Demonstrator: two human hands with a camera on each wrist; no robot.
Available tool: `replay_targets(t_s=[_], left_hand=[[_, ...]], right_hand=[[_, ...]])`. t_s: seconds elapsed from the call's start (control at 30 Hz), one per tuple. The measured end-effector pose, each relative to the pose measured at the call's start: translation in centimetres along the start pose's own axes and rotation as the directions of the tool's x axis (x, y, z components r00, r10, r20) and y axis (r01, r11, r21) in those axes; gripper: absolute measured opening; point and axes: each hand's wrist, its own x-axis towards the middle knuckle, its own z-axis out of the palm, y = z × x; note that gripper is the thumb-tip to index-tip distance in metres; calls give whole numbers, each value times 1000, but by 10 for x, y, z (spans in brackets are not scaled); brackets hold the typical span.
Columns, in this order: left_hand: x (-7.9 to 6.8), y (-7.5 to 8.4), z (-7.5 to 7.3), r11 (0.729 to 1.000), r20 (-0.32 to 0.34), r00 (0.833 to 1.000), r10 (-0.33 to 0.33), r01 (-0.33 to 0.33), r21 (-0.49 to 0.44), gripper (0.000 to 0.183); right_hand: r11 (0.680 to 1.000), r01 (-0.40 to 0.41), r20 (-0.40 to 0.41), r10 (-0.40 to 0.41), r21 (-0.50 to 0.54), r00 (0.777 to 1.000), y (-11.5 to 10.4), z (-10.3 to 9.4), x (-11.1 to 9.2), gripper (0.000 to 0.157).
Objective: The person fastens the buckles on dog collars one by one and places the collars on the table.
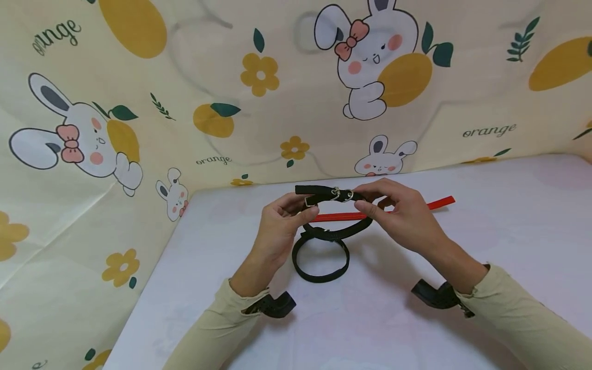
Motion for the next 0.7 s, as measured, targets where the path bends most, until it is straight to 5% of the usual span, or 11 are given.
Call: replay_targets(t_s=[0.23,0.47,0.7], left_hand=[[-3,-1,2,1000,9,1000,5,-5,-14,29],[-4,-2,5,998,18,999,-33,32,50,30],[-5,-7,6,990,55,998,-31,23,136,30]], right_hand=[[998,-58,73,59,-8,996,0,-2,-2,31],[998,55,57,-57,38,997,0,0,-2,34],[996,77,99,-80,37,992,-6,2,-4,44]])
